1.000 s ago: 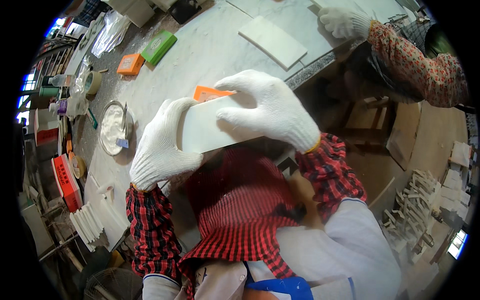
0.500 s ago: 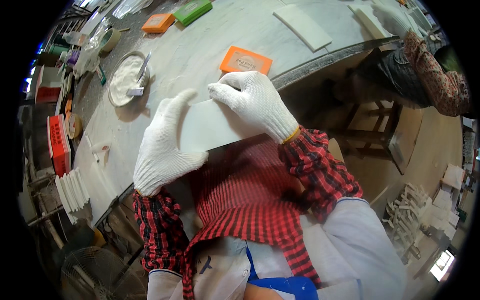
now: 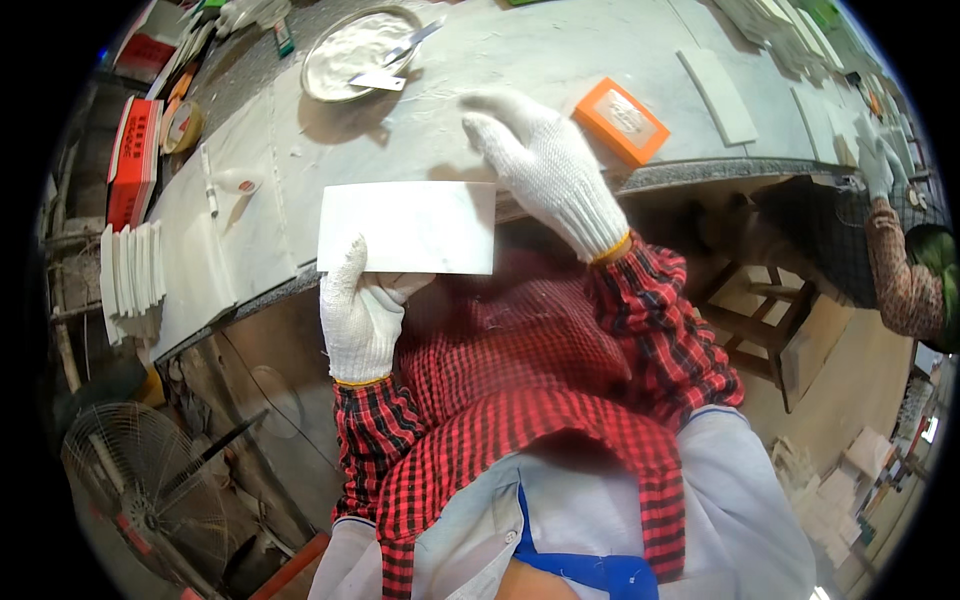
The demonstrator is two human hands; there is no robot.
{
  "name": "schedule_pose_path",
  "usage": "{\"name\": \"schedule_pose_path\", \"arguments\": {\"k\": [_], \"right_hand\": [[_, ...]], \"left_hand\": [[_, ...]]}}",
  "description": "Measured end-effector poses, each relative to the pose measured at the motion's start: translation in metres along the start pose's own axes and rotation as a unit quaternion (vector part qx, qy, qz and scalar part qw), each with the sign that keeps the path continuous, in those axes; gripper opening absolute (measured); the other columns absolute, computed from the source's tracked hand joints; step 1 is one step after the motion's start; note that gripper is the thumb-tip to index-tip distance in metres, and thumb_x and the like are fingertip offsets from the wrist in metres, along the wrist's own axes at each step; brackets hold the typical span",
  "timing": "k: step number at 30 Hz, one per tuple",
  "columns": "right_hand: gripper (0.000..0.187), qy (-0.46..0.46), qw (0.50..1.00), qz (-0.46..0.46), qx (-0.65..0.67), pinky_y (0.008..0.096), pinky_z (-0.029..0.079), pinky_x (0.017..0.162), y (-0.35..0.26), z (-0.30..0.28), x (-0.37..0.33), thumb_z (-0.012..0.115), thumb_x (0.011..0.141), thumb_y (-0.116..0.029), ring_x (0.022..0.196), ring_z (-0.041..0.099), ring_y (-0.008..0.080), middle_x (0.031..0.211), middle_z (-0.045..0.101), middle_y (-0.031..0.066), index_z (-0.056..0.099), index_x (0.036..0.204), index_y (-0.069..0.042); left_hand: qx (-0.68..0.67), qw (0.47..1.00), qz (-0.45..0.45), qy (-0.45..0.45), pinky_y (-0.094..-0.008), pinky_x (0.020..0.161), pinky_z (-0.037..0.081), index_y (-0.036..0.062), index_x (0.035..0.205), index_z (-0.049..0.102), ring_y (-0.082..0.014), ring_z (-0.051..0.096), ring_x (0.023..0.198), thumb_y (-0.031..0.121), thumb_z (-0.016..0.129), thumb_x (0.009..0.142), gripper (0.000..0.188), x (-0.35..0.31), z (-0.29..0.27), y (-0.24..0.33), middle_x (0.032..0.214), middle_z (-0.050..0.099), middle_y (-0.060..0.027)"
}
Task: The person smooths the edges of white rectangular ceramic tiles using an orange sanding block and a metal scraper. The person repeatedly flips the tiles and works on different edges, placing finished pieces aside on the table.
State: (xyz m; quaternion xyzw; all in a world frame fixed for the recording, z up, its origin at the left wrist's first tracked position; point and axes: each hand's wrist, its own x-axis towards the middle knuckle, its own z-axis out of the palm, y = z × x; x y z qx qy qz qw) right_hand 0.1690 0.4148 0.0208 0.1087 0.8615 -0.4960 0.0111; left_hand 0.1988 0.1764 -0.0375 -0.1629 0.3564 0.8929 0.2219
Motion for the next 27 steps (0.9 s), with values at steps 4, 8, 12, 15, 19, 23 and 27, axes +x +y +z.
{"name": "schedule_pose_path", "arguments": {"k": [4,8,12,15,19,23,27], "right_hand": [[0.06,0.044,0.979,-0.144,-0.135,0.0378,0.06,0.075,-0.002,0.02,0.031,0.069,0.096,-0.049,0.087,0.075,0.0264,0.098,0.075,0.0143,0.059,0.145,-0.015],[0.065,0.061,0.932,-0.252,-0.254,0.0401,0.059,0.072,-0.003,0.046,0.057,0.073,0.091,-0.053,0.084,0.074,0.0303,0.097,0.074,0.0145,0.055,0.147,-0.025],[0.04,0.099,0.907,-0.323,-0.252,0.039,0.058,0.064,-0.004,0.065,0.083,0.074,0.091,-0.043,0.071,0.072,0.0298,0.083,0.072,0.0123,0.071,0.125,-0.02],[0.032,0.112,0.886,-0.353,-0.279,0.0354,0.057,0.064,-0.009,0.062,0.097,0.078,0.09,-0.034,0.07,0.072,0.026,0.081,0.073,0.0107,0.077,0.115,-0.015],[0.029,0.067,0.898,-0.298,-0.316,0.035,0.057,0.068,-0.014,0.049,0.105,0.078,0.089,-0.031,0.074,0.072,0.0274,0.087,0.074,0.0107,0.078,0.111,-0.012],[0.026,0.03,0.885,-0.273,-0.377,0.0369,0.057,0.073,-0.019,0.042,0.102,0.076,0.091,-0.03,0.083,0.073,0.0273,0.099,0.075,0.0102,0.077,0.11,-0.012],[0.021,0.047,0.881,-0.275,-0.382,0.0372,0.056,0.07,-0.014,0.037,0.113,0.07,0.098,-0.024,0.076,0.07,0.0249,0.087,0.071,0.0093,0.074,0.111,-0.009]], "left_hand": [[0.027,0.999,0.021,0.002,-0.0529,0.088,0.065,-0.0057,0.145,0.045,-0.04,0.07,0.113,0.019,0.057,0.104,0.049,-0.004,-0.004,0.012,0.131,0.064,-0.025],[0.055,0.998,0.018,0.022,-0.051,0.086,0.066,-0.0059,0.143,0.047,-0.0374,0.071,0.109,0.008,0.061,0.1,0.047,-0.003,-0.007,0.015,0.127,0.065,-0.0223],[0.045,0.999,0.018,0.014,-0.0511,0.091,0.064,-0.0051,0.142,0.048,-0.0378,0.07,0.112,-0.001,0.062,0.096,0.048,-0.001,-0.015,0.014,0.128,0.064,-0.022],[0.023,1.0,0.007,0.01,-0.0526,0.094,0.063,-0.0054,0.142,0.048,-0.0388,0.069,0.114,-0.004,0.06,0.095,0.049,0.004,-0.023,0.012,0.13,0.063,-0.0226],[0.041,0.999,0.006,0.002,-0.0554,0.098,0.06,-0.0057,0.144,0.046,-0.0403,0.067,0.118,-0.006,0.059,0.094,0.052,0.011,-0.04,0.009,0.133,0.062,-0.0237],[-0.038,0.998,0.009,-0.054,-0.0578,0.1,0.058,-0.0053,0.147,0.044,-0.042,0.064,0.122,-0.002,0.058,0.095,0.053,0.014,-0.032,0.013,0.135,0.061,-0.0243],[-0.054,0.998,-0.01,-0.017,-0.0579,0.097,0.059,-0.0061,0.146,0.042,-0.0408,0.065,0.122,0.007,0.057,0.1,0.05,0.019,-0.021,0.018,0.137,0.06,-0.0239]]}}
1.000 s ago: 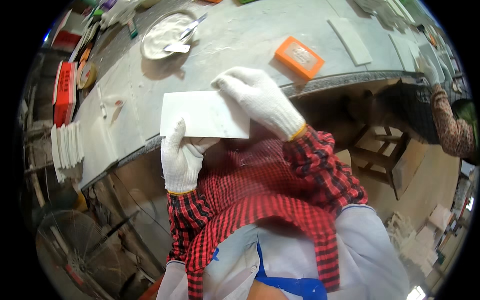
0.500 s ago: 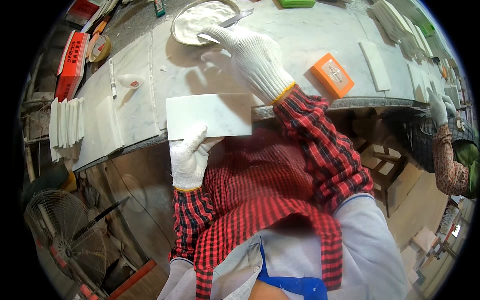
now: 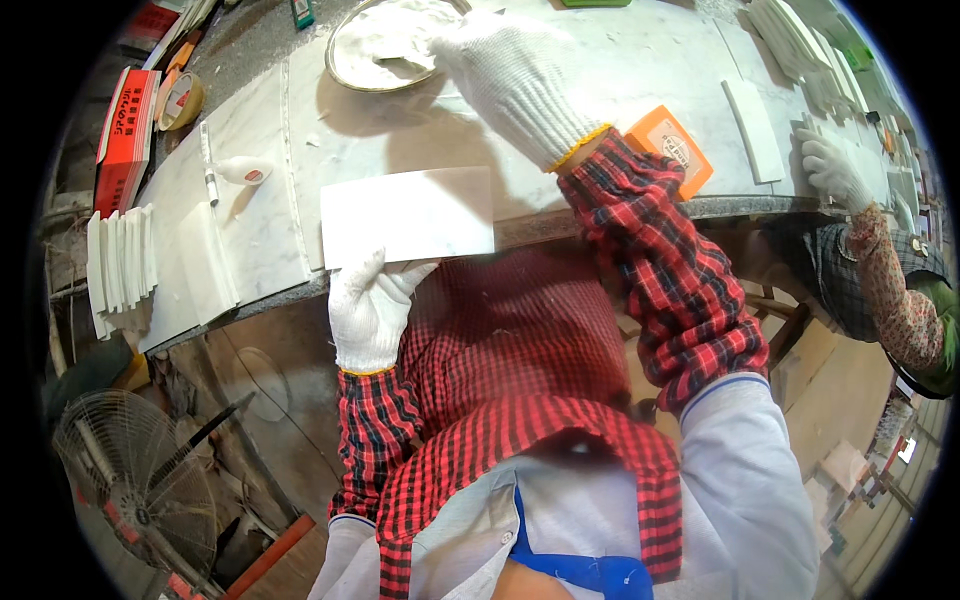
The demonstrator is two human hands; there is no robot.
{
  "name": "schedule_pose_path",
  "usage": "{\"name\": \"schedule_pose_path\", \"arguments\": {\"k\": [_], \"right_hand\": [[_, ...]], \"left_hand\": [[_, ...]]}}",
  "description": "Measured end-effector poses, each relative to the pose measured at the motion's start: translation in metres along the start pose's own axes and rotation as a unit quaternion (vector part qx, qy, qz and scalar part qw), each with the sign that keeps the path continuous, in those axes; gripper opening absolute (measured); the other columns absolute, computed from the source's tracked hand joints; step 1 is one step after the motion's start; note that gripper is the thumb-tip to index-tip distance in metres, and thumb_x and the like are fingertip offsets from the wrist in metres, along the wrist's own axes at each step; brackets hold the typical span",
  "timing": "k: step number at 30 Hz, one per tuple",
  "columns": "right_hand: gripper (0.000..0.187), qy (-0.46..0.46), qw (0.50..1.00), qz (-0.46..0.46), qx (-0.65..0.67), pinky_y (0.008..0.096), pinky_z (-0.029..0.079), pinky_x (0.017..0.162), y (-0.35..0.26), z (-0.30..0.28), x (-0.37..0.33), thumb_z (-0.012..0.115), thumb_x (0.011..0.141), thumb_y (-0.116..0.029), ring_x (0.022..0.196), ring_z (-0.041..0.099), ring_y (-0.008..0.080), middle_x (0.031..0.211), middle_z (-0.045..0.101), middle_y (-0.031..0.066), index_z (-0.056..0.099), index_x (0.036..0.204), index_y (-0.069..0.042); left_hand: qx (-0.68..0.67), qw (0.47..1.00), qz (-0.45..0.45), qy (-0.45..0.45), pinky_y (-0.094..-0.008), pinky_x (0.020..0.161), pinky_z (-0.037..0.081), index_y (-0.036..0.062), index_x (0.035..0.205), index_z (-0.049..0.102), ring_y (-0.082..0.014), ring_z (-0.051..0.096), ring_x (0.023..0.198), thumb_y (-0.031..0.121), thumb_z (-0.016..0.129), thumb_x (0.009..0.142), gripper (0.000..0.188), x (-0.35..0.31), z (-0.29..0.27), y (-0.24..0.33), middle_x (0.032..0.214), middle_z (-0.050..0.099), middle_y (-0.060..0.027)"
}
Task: The person smooths the edges of white rectangular ceramic tiles using an orange sanding block and a metal scraper. The person repeatedly flips the tiles and works on different edges, placing finished pieces aside on the table.
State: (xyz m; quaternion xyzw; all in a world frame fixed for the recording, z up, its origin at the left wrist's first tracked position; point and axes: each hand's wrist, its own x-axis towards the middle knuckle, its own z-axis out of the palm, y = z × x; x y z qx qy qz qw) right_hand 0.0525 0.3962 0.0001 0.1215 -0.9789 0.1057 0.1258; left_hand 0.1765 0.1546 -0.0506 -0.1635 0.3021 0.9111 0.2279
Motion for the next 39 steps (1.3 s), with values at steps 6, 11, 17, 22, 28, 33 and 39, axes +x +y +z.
{"name": "schedule_pose_path", "arguments": {"k": [6,11,17,22,28,33,39], "right_hand": [[0.02,0.133,0.985,-0.015,0.108,0.0299,0.054,0.064,0.012,-0.049,-0.023,0.069,0.1,-0.021,0.072,0.068,0.0147,0.087,0.072,0.0051,0.074,0.11,-0.005],[0.029,-0.076,0.907,0.287,0.299,0.0224,0.048,0.054,-0.008,-0.085,-0.08,0.065,0.102,-0.026,0.062,0.06,0.0059,0.081,0.073,0.0048,0.074,0.115,-0.001],[0.028,-0.105,0.87,0.333,0.348,0.0257,0.054,0.066,-0.023,-0.065,-0.107,0.066,0.101,-0.021,0.074,0.067,0.0112,0.092,0.075,0.0082,0.074,0.117,0.0],[0.027,-0.112,0.869,0.322,0.358,0.031,0.058,0.079,-0.026,-0.049,-0.107,0.067,0.098,-0.02,0.087,0.072,0.0161,0.098,0.077,0.0108,0.076,0.114,-0.001],[0.029,-0.11,0.881,0.308,0.341,0.0317,0.058,0.082,-0.029,-0.044,-0.106,0.066,0.096,-0.02,0.089,0.073,0.0178,0.1,0.078,0.0126,0.076,0.114,0.0],[0.029,-0.106,0.892,0.294,0.327,0.0315,0.058,0.081,-0.03,-0.044,-0.104,0.066,0.095,-0.02,0.089,0.074,0.018,0.1,0.078,0.0131,0.076,0.113,0.0],[0.028,-0.099,0.906,0.259,0.321,0.0294,0.058,0.074,-0.028,-0.045,-0.102,0.069,0.095,-0.021,0.081,0.072,0.0154,0.096,0.078,0.0114,0.077,0.113,0.0]], "left_hand": [[0.048,0.998,0.01,0.051,-0.0549,0.09,0.063,-0.0054,0.144,0.045,-0.0387,0.067,0.118,0.012,0.058,0.103,0.047,0.009,0.003,-0.002,0.134,0.061,-0.0222],[0.094,0.994,0.017,0.053,-0.0525,0.086,0.065,-0.0054,0.144,0.045,-0.0385,0.07,0.113,0.017,0.059,0.103,0.048,0.009,0.001,-0.003,0.129,0.063,-0.0234],[0.099,0.993,0.033,0.049,-0.0529,0.085,0.066,-0.0072,0.143,0.044,-0.0391,0.07,0.112,0.016,0.059,0.103,0.049,0.009,-0.001,-0.006,0.128,0.063,-0.0245],[0.108,0.992,0.035,0.048,-0.053,0.087,0.065,-0.0083,0.143,0.043,-0.0393,0.07,0.112,0.016,0.058,0.103,0.049,0.009,-0.005,-0.007,0.129,0.063,-0.0252],[0.1,0.994,0.023,0.042,-0.0529,0.088,0.065,-0.0082,0.144,0.043,-0.0395,0.07,0.112,0.016,0.058,0.104,0.049,0.008,-0.001,-0.005,0.13,0.062,-0.0259],[0.09,0.995,0.014,0.045,-0.053,0.089,0.064,-0.008,0.145,0.043,-0.0397,0.07,0.113,0.015,0.058,0.104,0.049,0.008,-0.002,-0.005,0.13,0.062,-0.026],[0.105,0.993,0.02,0.042,-0.0545,0.088,0.064,-0.0071,0.145,0.042,-0.0396,0.068,0.117,0.014,0.057,0.104,0.049,0.007,-0.007,-0.006,0.132,0.061,-0.0248]]}}
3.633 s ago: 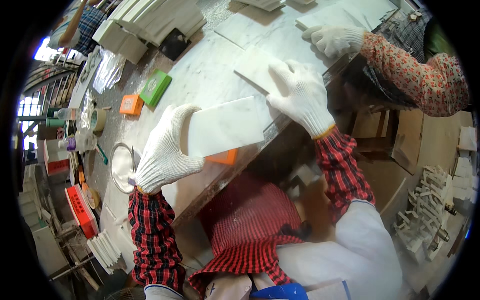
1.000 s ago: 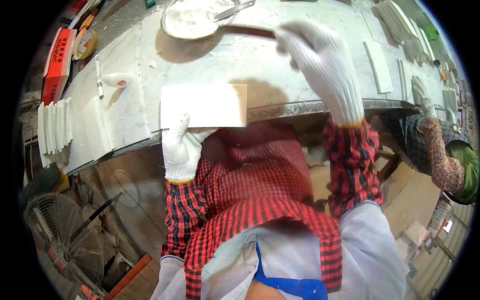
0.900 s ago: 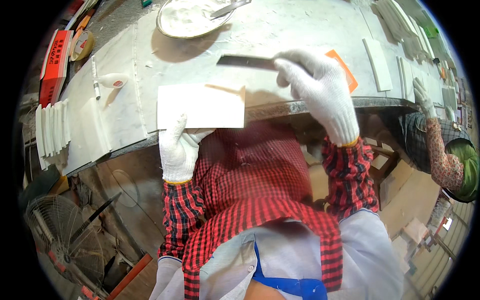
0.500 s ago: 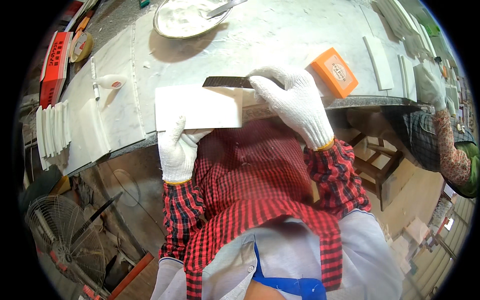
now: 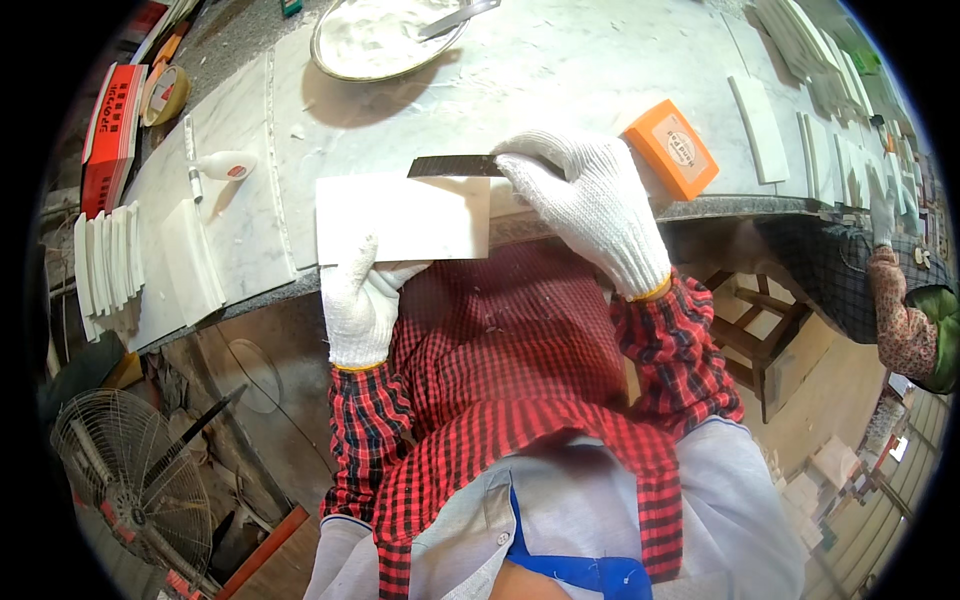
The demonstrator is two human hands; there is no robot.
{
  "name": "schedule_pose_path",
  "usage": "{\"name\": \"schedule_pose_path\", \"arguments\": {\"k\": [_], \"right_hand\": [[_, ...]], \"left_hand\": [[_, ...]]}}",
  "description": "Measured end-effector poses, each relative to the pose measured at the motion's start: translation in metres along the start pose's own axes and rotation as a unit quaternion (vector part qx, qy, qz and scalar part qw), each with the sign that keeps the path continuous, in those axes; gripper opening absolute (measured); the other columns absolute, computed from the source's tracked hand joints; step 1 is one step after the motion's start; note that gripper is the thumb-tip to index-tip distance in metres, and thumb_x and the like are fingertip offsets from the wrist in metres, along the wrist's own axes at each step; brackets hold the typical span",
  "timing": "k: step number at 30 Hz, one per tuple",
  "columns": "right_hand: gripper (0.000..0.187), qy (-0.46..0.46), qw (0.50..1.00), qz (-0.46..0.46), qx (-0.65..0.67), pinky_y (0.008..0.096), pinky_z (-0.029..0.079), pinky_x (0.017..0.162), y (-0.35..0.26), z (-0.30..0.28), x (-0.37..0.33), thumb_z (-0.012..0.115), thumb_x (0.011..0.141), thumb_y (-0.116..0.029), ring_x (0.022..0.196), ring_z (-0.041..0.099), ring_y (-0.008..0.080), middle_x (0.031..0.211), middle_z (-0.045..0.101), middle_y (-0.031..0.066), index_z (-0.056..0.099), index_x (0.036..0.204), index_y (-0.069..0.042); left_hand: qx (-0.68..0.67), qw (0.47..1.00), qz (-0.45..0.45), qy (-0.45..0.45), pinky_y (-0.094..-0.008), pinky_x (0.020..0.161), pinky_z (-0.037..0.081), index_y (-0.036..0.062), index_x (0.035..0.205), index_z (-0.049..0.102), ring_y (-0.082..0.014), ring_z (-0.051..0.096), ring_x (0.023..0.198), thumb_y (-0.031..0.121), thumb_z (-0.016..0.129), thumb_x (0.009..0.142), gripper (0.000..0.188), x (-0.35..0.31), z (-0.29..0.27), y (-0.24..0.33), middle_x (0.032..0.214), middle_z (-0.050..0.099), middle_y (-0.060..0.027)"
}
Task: The person smooths the edges of white rectangular ceramic tiles using an orange sanding block and a metal scraper. The person repeatedly flips the tiles and works on different edges, placing finished pieces aside on the table.
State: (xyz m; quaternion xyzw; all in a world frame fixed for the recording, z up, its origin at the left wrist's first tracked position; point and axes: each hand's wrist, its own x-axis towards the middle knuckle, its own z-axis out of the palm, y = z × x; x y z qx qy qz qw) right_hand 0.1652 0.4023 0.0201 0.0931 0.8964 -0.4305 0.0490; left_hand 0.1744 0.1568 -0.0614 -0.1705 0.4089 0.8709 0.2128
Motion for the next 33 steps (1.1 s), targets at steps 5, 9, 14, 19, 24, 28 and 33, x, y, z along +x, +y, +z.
{"name": "schedule_pose_path", "arguments": {"k": [5,9,14,19,24,28,33], "right_hand": [[0.029,0.017,0.993,0.087,0.08,0.0228,0.049,0.058,-0.026,-0.025,0.015,0.069,0.098,-0.023,0.067,0.061,0.0068,0.083,0.073,0.0057,0.075,0.117,-0.001],[0.028,0.092,0.989,-0.006,0.116,0.0218,0.046,0.057,-0.031,-0.023,0.049,0.066,0.099,-0.022,0.063,0.058,0.0061,0.077,0.07,0.0028,0.075,0.116,-0.002],[0.025,0.094,0.994,-0.051,0.034,0.0278,0.054,0.064,-0.033,-0.01,0.09,0.063,0.098,-0.019,0.069,0.067,0.0099,0.075,0.071,0.007,0.076,0.112,-0.002],[0.028,0.057,0.99,0.031,0.127,0.0245,0.051,0.06,-0.045,-0.018,0.076,0.063,0.099,-0.018,0.065,0.063,0.0085,0.076,0.07,0.0054,0.075,0.115,0.0],[0.031,0.03,0.967,0.165,0.192,0.0234,0.05,0.059,-0.015,-0.011,0.05,0.064,0.098,-0.017,0.063,0.061,0.0077,0.081,0.071,0.0055,0.072,0.121,0.003],[0.032,0.03,0.969,0.164,0.184,0.0248,0.051,0.058,-0.012,0.015,0.063,0.063,0.097,-0.016,0.063,0.064,0.0095,0.084,0.074,0.0076,0.073,0.119,0.004],[0.032,0.013,0.959,0.178,0.22,0.0254,0.051,0.056,-0.009,0.027,0.075,0.061,0.098,-0.017,0.063,0.063,0.0096,0.083,0.072,0.007,0.073,0.121,0.003]], "left_hand": [[-0.074,0.997,-0.021,-0.01,-0.057,0.093,0.062,-0.0053,0.147,0.042,-0.0406,0.067,0.119,0.013,0.056,0.105,0.048,0.001,0.0,0.006,0.136,0.06,-0.0232],[-0.118,0.992,-0.033,0.0,-0.0587,0.091,0.062,-0.0042,0.144,0.046,-0.0408,0.066,0.117,0.01,0.057,0.102,0.046,0.004,0.012,0.019,0.134,0.059,-0.021],[-0.096,0.995,-0.009,-0.01,-0.0604,0.095,0.06,-0.0016,0.147,0.044,-0.041,0.063,0.124,0.01,0.058,0.102,0.048,0.008,0.025,0.038,0.139,0.058,-0.0209],[-0.07,0.997,0.0,0.022,-0.0607,0.095,0.06,-0.0038,0.143,0.046,-0.0406,0.063,0.122,0.006,0.059,0.1,0.047,0.014,0.023,0.058,0.135,0.058,-0.0206],[-0.055,0.998,-0.005,-0.003,-0.056,0.09,0.063,-0.0027,0.147,0.043,-0.0405,0.065,0.122,0.008,0.059,0.101,0.05,0.02,0.01,0.057,0.137,0.059,-0.0218],[-0.039,0.999,-0.011,0.007,-0.0544,0.088,0.064,-0.0031,0.148,0.041,-0.0413,0.065,0.12,0.008,0.058,0.101,0.051,0.022,0.006,0.053,0.138,0.058,-0.0224],[-0.048,0.999,-0.003,-0.006,-0.0568,0.092,0.062,-0.0033,0.148,0.041,-0.0416,0.064,0.122,0.008,0.058,0.101,0.051,0.018,0.006,0.055,0.137,0.059,-0.022]]}}
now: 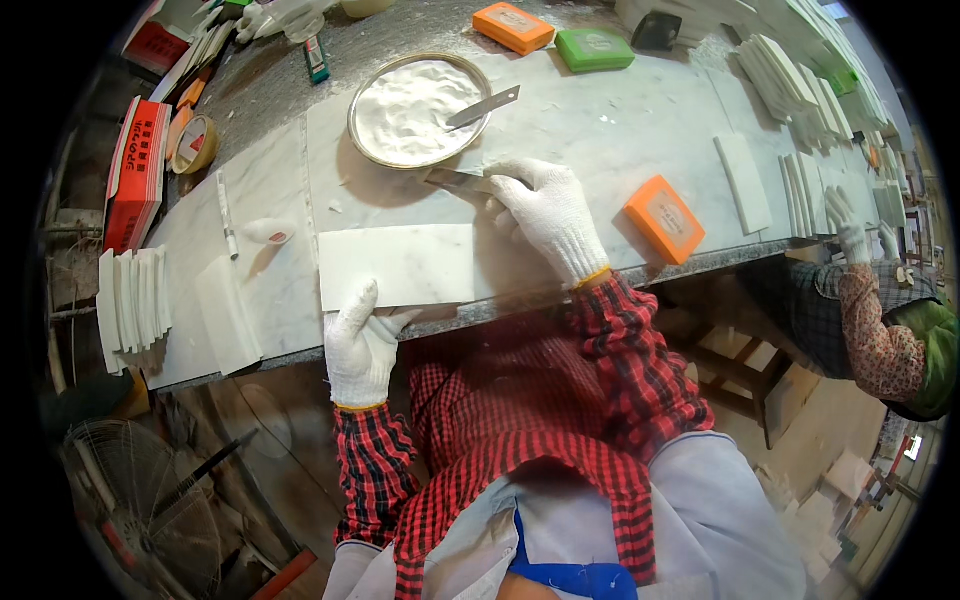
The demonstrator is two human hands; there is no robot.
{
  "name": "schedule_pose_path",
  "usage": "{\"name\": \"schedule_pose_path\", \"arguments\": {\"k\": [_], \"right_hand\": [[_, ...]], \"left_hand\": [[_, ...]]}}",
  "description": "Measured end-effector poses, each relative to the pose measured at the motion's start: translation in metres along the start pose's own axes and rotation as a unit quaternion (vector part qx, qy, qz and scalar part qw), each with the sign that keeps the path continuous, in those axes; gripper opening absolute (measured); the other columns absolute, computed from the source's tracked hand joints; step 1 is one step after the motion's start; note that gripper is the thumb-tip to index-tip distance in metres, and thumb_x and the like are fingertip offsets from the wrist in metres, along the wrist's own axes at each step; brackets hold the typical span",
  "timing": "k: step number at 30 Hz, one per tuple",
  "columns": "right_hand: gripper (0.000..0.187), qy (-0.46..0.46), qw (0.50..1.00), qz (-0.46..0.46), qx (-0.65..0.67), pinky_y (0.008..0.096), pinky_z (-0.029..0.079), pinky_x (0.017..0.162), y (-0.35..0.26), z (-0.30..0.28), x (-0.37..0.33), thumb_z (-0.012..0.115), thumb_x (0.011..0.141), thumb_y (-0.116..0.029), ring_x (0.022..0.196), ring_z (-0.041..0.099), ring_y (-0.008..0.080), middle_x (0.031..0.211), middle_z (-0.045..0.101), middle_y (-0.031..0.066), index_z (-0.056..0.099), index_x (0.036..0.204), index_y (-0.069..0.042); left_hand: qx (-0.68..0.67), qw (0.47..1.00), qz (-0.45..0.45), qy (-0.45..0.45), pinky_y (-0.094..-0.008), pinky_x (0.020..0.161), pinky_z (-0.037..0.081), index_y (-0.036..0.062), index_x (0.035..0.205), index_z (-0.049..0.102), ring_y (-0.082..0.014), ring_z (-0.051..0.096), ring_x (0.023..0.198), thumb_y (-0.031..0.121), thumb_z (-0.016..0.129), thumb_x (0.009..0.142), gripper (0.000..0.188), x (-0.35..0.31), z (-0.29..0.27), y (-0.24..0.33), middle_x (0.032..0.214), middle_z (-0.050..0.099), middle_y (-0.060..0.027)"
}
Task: The person smooths the edges of white rectangular ceramic tiles using an orange sanding block and a metal scraper. The person repeatedly flips the tiles and works on different edges, placing finished pieces aside on the table.
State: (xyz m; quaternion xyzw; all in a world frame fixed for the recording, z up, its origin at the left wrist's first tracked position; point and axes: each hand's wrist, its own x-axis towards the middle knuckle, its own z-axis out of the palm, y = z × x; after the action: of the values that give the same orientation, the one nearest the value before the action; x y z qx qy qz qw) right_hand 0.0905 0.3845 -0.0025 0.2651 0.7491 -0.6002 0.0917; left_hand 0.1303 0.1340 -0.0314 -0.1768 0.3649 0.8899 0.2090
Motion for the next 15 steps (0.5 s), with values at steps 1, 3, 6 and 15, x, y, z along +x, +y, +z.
{"name": "schedule_pose_path", "arguments": {"k": [1,3,6,15], "right_hand": [[0.032,-0.007,1.0,-0.003,0.004,0.0238,0.049,0.056,-0.002,-0.001,-0.001,0.061,0.099,-0.017,0.063,0.062,0.008,0.082,0.071,0.0052,0.072,0.122,0.003],[0.032,-0.021,1.0,-0.009,0.011,0.0206,0.046,0.055,-0.005,-0.008,-0.004,0.061,0.102,-0.018,0.064,0.058,0.0049,0.082,0.067,0.0018,0.07,0.125,0.003],[0.031,-0.027,0.999,-0.015,0.022,0.0199,0.044,0.056,-0.009,-0.017,-0.014,0.061,0.103,-0.018,0.064,0.057,0.0043,0.082,0.067,0.0007,0.07,0.125,0.002],[0.028,-0.031,0.999,-0.036,0.016,0.0217,0.046,0.056,-0.047,-0.033,-0.027,0.064,0.101,-0.017,0.063,0.057,0.0064,0.081,0.067,0.0026,0.072,0.12,0.002]], "left_hand": [[-0.01,1.0,-0.004,-0.005,-0.0578,0.093,0.061,-0.0027,0.148,0.042,-0.0412,0.064,0.123,0.008,0.058,0.101,0.05,0.0,0.0,0.001,0.137,0.059,-0.0217],[-0.028,0.999,-0.011,-0.016,-0.0597,0.097,0.059,-0.0017,0.147,0.043,-0.0403,0.063,0.124,0.009,0.058,0.102,0.05,0.001,0.001,0.003,0.137,0.059,-0.0211],[-0.052,0.999,-0.008,0.001,-0.0598,0.093,0.06,-0.005,0.142,0.048,-0.0397,0.064,0.12,0.006,0.058,0.1,0.044,0.002,0.0,0.004,0.13,0.062,-0.0201],[-0.067,0.997,-0.028,0.007,-0.0592,0.094,0.059,-0.001,0.139,0.052,-0.0353,0.065,0.119,0.007,0.06,0.1,0.04,0.019,0.025,0.008,0.13,0.063,-0.0163]]}}
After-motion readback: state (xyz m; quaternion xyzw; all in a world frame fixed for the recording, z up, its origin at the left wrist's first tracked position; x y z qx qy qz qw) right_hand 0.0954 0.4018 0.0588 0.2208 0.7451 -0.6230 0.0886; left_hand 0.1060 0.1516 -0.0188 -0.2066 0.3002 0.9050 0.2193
